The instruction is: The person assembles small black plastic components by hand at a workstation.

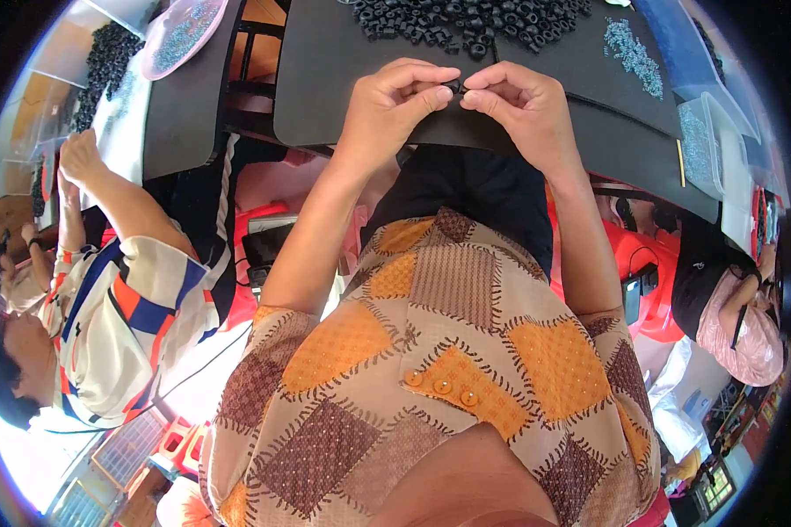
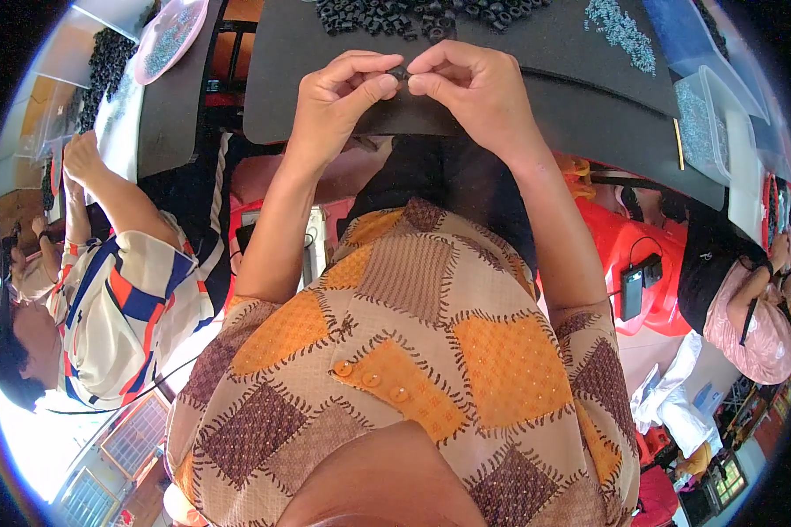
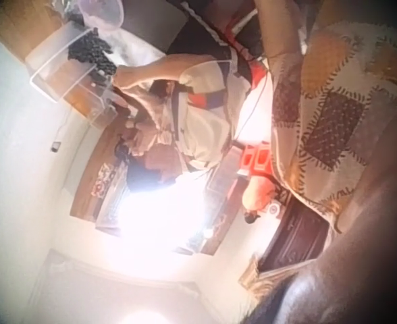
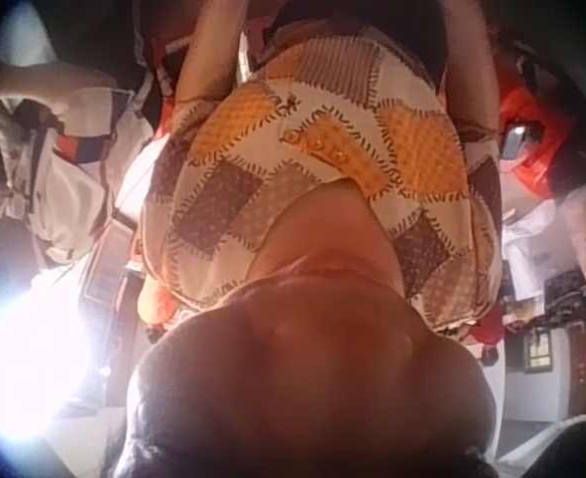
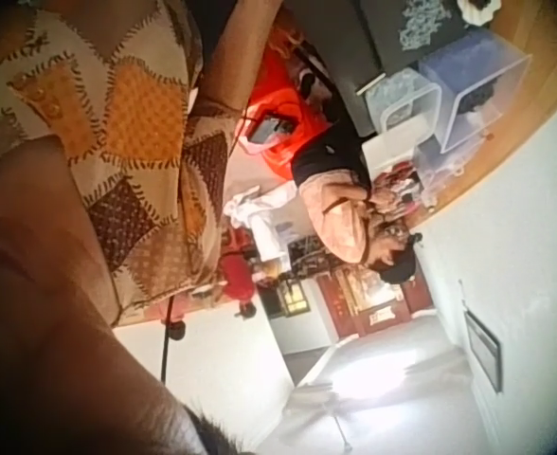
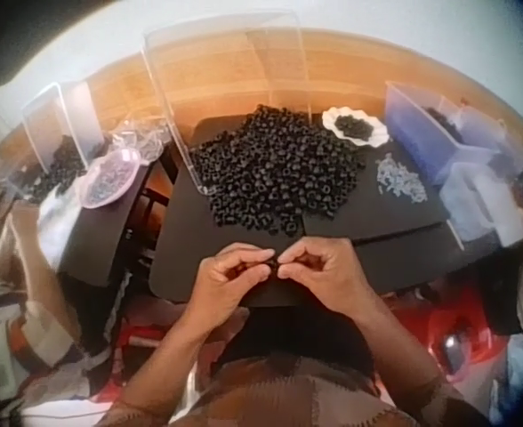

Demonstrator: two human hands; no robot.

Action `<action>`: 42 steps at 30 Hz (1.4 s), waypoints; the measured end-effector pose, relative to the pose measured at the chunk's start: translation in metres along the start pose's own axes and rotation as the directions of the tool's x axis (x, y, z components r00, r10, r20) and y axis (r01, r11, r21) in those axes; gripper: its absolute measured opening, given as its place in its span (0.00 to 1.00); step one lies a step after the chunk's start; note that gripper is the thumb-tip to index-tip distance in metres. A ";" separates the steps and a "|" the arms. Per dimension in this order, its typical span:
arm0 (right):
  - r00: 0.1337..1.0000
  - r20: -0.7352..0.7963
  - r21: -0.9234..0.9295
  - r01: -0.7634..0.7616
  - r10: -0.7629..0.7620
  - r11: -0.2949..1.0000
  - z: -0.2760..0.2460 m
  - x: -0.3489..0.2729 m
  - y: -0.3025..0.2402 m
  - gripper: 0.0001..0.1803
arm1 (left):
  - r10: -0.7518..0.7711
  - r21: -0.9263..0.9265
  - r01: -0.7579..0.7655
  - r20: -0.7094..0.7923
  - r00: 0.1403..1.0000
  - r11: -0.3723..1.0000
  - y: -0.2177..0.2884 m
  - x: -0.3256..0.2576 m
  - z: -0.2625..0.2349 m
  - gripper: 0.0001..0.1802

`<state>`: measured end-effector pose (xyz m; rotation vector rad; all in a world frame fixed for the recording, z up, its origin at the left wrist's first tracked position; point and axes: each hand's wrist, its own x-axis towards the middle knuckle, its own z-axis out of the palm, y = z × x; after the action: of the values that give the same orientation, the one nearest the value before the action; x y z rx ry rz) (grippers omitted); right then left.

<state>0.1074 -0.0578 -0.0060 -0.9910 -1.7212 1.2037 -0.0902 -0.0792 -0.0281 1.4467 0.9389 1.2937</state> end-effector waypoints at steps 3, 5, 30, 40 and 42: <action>1.000 -0.019 0.089 0.019 -0.018 0.996 0.002 0.000 0.006 0.05 | -0.027 -0.032 0.027 0.000 1.000 0.999 0.001 -0.001 0.001 0.13; 1.000 -0.011 0.128 0.025 -0.024 0.991 0.003 -0.001 0.005 0.04 | -0.058 -0.076 0.057 -0.004 0.998 0.995 0.002 -0.001 0.001 0.12; 0.942 -0.031 -0.265 0.313 -0.333 0.912 0.011 0.003 -0.015 0.05 | -0.171 -0.422 0.163 0.019 0.985 0.892 -0.003 -0.009 -0.003 0.15; 0.961 -0.061 -0.129 0.261 -0.270 0.957 0.012 0.004 -0.001 0.05 | -0.222 -0.363 0.200 -0.019 0.975 0.910 0.001 -0.009 -0.003 0.15; 0.953 -0.059 -0.148 0.286 -0.297 0.947 0.013 0.005 -0.001 0.05 | -0.221 -0.395 0.199 -0.011 0.975 0.897 0.000 -0.009 -0.004 0.15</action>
<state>0.0940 -0.0577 -0.0072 -0.8165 -1.8306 0.8530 -0.0957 -0.0867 -0.0305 0.9754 0.7911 1.2775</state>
